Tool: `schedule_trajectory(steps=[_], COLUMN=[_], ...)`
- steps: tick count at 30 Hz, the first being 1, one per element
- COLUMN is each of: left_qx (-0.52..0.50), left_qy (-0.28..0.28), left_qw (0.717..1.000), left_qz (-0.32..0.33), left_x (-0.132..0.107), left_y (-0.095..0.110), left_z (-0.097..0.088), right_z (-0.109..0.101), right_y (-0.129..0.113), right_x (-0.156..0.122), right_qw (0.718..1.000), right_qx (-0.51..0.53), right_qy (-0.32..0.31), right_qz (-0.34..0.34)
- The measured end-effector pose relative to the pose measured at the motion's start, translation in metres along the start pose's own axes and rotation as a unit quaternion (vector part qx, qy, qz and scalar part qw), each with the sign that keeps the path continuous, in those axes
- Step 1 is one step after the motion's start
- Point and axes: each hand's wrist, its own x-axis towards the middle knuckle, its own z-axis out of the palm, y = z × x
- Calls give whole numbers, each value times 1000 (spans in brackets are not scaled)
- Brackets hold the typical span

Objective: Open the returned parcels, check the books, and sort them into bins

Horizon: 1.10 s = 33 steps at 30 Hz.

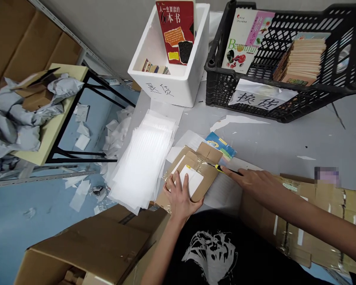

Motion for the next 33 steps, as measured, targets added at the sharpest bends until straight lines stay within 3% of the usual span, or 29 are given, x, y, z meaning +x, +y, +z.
schedule_trajectory(steps=[19,24,27,29,30,33], left_qx=[1,10,14,9,1,-46], left_qy=[5,-7,-14,-26,-36,-83], left_qw=[1000,1000,1000,998,998,994], left_qz=[13,3,-24,-48,-56,-62], left_x=[-3,-3,0,4,6,13], left_y=[4,3,4,6,5,-4], left_z=[-3,-3,-6,-11,-14,-30], right_z=[-12,-17,-16,-10,-6,17], right_y=[-31,-30,-34,-47,-58,-103], right_x=[-20,-39,-52,-57,-56,-44], right_qw=[993,995,985,945,907,736], right_qx=[-89,-31,93,242,333,594], right_qy=[-32,-31,31,88,108,124], right_qz=[70,89,142,201,233,300])
